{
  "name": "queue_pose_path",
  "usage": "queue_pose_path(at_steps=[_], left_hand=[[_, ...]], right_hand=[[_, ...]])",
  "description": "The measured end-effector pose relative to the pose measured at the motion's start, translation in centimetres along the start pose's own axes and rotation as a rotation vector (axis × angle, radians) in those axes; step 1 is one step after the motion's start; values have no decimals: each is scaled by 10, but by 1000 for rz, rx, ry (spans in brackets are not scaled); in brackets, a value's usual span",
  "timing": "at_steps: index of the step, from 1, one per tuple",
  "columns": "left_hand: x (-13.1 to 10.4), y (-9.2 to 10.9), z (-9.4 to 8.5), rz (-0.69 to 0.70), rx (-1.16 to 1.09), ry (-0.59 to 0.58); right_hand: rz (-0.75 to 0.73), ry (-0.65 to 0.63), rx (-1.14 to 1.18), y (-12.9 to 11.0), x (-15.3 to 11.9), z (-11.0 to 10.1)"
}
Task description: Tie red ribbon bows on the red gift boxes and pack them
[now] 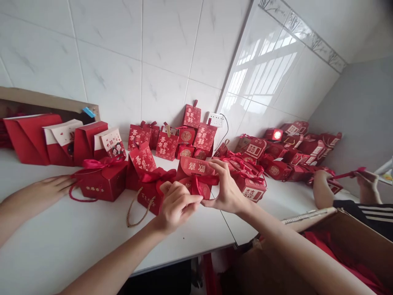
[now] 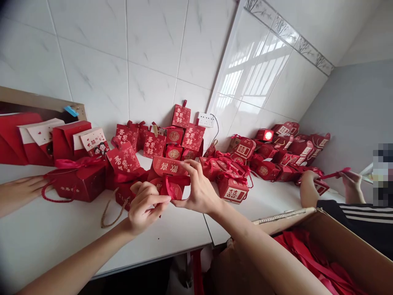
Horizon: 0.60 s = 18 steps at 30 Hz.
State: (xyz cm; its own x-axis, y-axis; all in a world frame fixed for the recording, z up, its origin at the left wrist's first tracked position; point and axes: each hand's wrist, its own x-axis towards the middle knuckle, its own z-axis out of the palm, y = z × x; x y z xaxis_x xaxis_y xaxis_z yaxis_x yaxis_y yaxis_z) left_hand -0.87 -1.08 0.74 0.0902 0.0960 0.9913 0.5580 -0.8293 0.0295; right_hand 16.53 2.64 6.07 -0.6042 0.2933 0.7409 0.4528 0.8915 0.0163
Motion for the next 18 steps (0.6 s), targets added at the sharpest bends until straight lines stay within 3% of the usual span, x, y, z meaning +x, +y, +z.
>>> queue_pose_path(at_steps=[18], left_hand=[[-2,-1,3,8,-7,12]], right_hand=[[-6,9,-15,0,-1,0]])
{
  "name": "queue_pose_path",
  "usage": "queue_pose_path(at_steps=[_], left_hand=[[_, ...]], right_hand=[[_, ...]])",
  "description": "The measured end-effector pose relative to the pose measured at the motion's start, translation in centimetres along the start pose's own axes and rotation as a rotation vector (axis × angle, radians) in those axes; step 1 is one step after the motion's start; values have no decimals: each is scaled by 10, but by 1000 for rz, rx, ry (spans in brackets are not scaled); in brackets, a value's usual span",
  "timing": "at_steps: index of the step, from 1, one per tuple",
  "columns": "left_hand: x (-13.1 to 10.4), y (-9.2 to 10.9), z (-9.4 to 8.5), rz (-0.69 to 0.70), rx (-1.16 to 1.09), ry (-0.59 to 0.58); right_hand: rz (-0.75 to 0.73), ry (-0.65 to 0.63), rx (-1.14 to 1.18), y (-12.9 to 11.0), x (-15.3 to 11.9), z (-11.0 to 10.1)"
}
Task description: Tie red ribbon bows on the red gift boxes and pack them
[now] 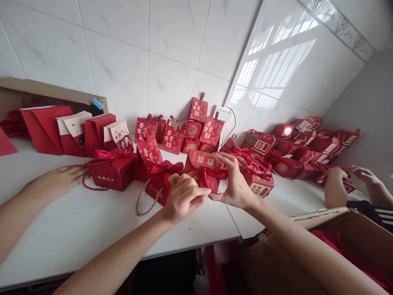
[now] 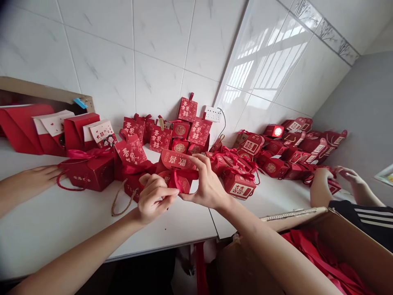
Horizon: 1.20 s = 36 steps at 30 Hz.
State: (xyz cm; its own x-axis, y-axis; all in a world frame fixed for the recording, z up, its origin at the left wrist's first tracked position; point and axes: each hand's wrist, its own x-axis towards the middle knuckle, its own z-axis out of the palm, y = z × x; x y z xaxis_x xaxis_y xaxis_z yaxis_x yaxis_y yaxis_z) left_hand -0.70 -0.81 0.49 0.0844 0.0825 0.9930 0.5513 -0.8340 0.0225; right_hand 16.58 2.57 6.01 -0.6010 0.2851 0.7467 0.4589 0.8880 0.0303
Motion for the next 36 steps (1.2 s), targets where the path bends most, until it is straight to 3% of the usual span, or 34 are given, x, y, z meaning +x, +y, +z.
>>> queue_pose_path(at_steps=[36], left_hand=[[-1,0,1,-13,1,9]], right_hand=[[12,-19,-7,0,0,0]])
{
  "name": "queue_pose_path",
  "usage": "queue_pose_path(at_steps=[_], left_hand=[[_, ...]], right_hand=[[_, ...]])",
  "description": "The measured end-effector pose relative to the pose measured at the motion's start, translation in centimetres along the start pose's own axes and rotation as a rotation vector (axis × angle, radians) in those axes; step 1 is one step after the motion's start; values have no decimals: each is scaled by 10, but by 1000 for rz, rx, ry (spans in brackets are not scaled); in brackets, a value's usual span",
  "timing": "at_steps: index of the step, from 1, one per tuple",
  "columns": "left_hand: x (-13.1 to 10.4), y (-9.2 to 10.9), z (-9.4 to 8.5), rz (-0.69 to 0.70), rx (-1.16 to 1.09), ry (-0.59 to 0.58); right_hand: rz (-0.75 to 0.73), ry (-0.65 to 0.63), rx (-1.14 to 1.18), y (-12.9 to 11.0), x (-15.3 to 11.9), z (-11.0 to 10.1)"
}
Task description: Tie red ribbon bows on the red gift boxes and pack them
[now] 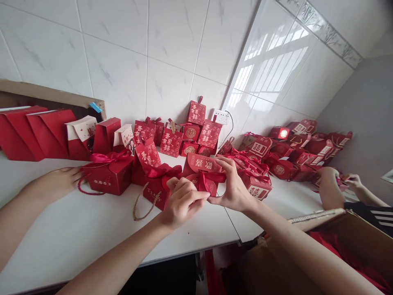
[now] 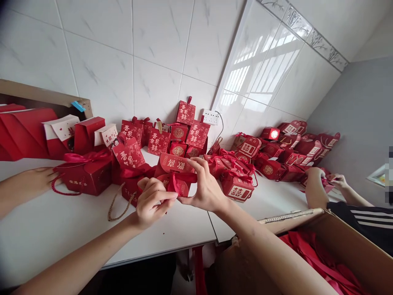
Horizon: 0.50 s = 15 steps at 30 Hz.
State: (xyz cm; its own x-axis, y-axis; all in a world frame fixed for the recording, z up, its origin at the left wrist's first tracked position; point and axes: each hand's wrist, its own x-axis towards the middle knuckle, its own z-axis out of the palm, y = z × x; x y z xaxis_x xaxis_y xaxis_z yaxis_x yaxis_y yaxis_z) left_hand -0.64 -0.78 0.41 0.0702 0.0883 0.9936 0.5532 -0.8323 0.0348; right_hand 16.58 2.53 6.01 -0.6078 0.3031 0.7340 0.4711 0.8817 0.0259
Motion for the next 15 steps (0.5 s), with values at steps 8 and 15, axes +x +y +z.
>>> queue_pose_path(at_steps=[8,15], left_hand=[[0,2,1,-19,20,18],[-2,3,1,-31,36,30]], right_hand=[[-9,0,-14,-1,-1,0],[-30,16,-12,0,-1,3]])
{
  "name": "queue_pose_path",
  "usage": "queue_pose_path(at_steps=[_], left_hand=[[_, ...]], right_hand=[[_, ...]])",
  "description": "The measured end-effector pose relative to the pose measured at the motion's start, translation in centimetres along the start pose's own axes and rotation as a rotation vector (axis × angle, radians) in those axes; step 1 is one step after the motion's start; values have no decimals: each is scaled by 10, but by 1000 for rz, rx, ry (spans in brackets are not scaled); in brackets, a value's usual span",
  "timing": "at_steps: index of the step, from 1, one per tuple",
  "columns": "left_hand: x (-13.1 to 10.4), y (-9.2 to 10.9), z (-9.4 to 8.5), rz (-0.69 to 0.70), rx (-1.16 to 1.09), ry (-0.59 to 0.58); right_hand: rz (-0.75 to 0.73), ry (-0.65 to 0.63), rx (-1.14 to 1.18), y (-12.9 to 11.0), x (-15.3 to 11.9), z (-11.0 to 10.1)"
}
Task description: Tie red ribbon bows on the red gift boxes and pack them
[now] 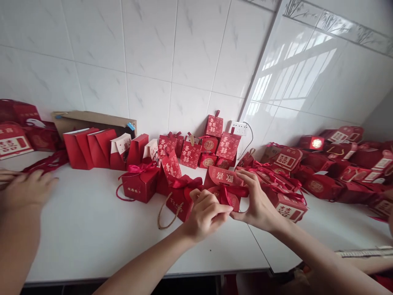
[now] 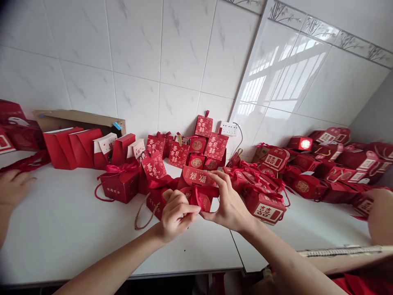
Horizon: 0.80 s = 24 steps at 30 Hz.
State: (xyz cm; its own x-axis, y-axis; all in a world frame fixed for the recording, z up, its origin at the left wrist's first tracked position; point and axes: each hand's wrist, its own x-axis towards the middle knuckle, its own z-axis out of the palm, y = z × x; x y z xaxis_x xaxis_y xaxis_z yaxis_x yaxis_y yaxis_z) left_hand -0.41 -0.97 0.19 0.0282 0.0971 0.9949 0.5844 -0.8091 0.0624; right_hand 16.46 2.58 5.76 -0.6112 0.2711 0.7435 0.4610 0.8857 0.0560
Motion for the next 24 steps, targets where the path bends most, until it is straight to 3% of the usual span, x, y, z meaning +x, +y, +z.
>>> queue_pose_path(at_steps=[24], left_hand=[[5,-3,-2,35,-9,-38]], right_hand=[[52,-44,18,1,2,-1]])
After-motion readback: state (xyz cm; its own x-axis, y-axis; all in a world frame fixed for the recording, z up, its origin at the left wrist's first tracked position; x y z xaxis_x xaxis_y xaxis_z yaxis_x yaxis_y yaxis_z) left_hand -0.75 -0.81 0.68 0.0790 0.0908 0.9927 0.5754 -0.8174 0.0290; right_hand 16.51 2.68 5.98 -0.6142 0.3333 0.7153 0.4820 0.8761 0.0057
